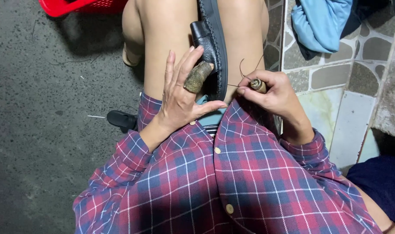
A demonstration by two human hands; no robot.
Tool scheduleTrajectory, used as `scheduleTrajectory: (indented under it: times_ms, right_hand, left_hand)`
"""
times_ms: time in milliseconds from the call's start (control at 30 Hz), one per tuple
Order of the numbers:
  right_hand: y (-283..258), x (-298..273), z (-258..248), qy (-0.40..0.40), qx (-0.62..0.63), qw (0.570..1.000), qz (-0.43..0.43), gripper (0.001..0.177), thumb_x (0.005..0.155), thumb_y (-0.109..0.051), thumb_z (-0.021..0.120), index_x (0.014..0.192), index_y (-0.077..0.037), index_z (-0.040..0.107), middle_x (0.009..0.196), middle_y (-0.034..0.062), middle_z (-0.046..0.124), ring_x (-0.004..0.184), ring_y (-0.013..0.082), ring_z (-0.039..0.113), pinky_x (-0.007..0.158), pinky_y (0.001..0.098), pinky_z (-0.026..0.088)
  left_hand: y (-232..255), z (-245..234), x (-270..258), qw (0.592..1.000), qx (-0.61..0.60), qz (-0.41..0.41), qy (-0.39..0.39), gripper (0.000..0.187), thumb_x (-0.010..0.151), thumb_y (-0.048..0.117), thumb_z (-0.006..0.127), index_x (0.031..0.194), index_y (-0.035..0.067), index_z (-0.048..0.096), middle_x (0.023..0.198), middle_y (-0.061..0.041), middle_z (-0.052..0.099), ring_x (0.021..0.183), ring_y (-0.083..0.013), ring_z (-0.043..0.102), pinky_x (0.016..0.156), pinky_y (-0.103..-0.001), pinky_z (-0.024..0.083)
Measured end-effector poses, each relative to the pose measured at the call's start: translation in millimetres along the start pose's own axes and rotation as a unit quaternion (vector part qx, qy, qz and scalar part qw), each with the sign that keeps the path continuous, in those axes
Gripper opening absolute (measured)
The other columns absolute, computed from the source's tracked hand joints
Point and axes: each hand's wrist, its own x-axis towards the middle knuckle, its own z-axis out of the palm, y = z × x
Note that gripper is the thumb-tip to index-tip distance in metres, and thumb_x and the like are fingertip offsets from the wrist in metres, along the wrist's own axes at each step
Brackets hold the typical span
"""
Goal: Hand-stitching the sole of a black sandal using a stitching awl and thread to repair it.
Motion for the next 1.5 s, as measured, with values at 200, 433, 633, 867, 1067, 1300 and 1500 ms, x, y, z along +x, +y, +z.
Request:
scheduleTrajectory:
  times_ms: [200,433,633,867,1067,1300,1500]
  right_hand:
    - [-3.3,-3.3,3.4,0.061,-0.088,0.991,-0.075,0.006,0.089,-0.006,0.070,0.089,-0.001,0.066,0.085,0.0080,0.070,0.075,0.0147,0.066,0.068,0.0255,0.051]
    - [-3.1,0.4,1.3,0.028,-0.056,0.998,-0.017,0.005,0.087,-0.008,0.069,0.086,-0.004,0.066,0.083,0.0056,0.069,0.073,0.0127,0.064,0.069,0.0246,0.050]
    - [-2.8,0.8,1.1,0.020,-0.051,0.998,-0.016,0.004,0.088,-0.008,0.068,0.086,-0.004,0.066,0.082,0.0044,0.070,0.072,0.0110,0.063,0.067,0.0234,0.048]
    - [-3.0,1.5,-1.1,-0.002,-0.042,0.999,-0.034,0.004,0.087,-0.007,0.069,0.087,-0.003,0.066,0.085,0.0062,0.070,0.077,0.0139,0.066,0.073,0.0246,0.051]
    - [-0.9,-1.1,-8.7,-0.086,0.025,0.995,0.041,0.010,0.082,-0.012,0.074,0.087,-0.004,0.070,0.081,0.0026,0.072,0.069,0.0063,0.062,0.062,0.0176,0.046]
    - [10.1,4.0,-2.5,-0.024,0.160,0.968,-0.189,0.007,0.086,-0.007,0.067,0.084,-0.002,0.062,0.102,0.0169,0.060,0.090,0.0227,0.061,0.088,0.0326,0.051]
    - [15.3,24.2,16.8,-0.127,0.512,0.826,-0.199,0.011,0.088,-0.015,0.063,0.084,-0.004,0.064,0.078,0.0134,0.068,0.075,0.0304,0.067,0.076,0.0398,0.056]
  left_hand:
    - [0.7,2.1,-0.1,0.999,0.035,0.004,-0.007,0.091,0.084,0.070,0.078,0.143,0.013,0.039,0.151,-0.018,0.034,0.142,-0.0384,0.044,0.121,-0.065,0.020]
    - [2.9,2.8,2.1,0.999,0.046,0.007,0.000,0.088,0.084,0.071,0.076,0.142,0.016,0.039,0.149,-0.018,0.038,0.139,-0.0407,0.047,0.119,-0.067,0.020]
    - [2.3,3.8,1.1,0.999,0.047,0.006,0.001,0.089,0.084,0.071,0.075,0.143,0.017,0.037,0.149,-0.018,0.038,0.140,-0.0398,0.046,0.120,-0.066,0.020]
    - [2.3,4.3,0.4,0.999,0.053,0.005,0.004,0.090,0.085,0.072,0.073,0.145,0.017,0.035,0.150,-0.018,0.037,0.141,-0.0388,0.045,0.120,-0.065,0.020]
    - [2.9,4.1,1.0,0.999,0.044,0.005,0.009,0.089,0.084,0.072,0.075,0.144,0.018,0.035,0.149,-0.018,0.038,0.140,-0.0393,0.046,0.120,-0.067,0.020]
    - [4.0,6.5,2.5,0.998,0.042,-0.022,-0.028,0.091,0.084,0.073,0.075,0.145,0.017,0.037,0.154,-0.018,0.027,0.146,-0.0400,0.035,0.123,-0.064,0.014]
    - [10.6,12.4,5.5,0.995,0.047,-0.063,-0.057,0.102,0.081,0.080,0.074,0.152,0.027,0.024,0.162,-0.014,0.013,0.154,-0.0392,0.019,0.126,-0.066,0.004]
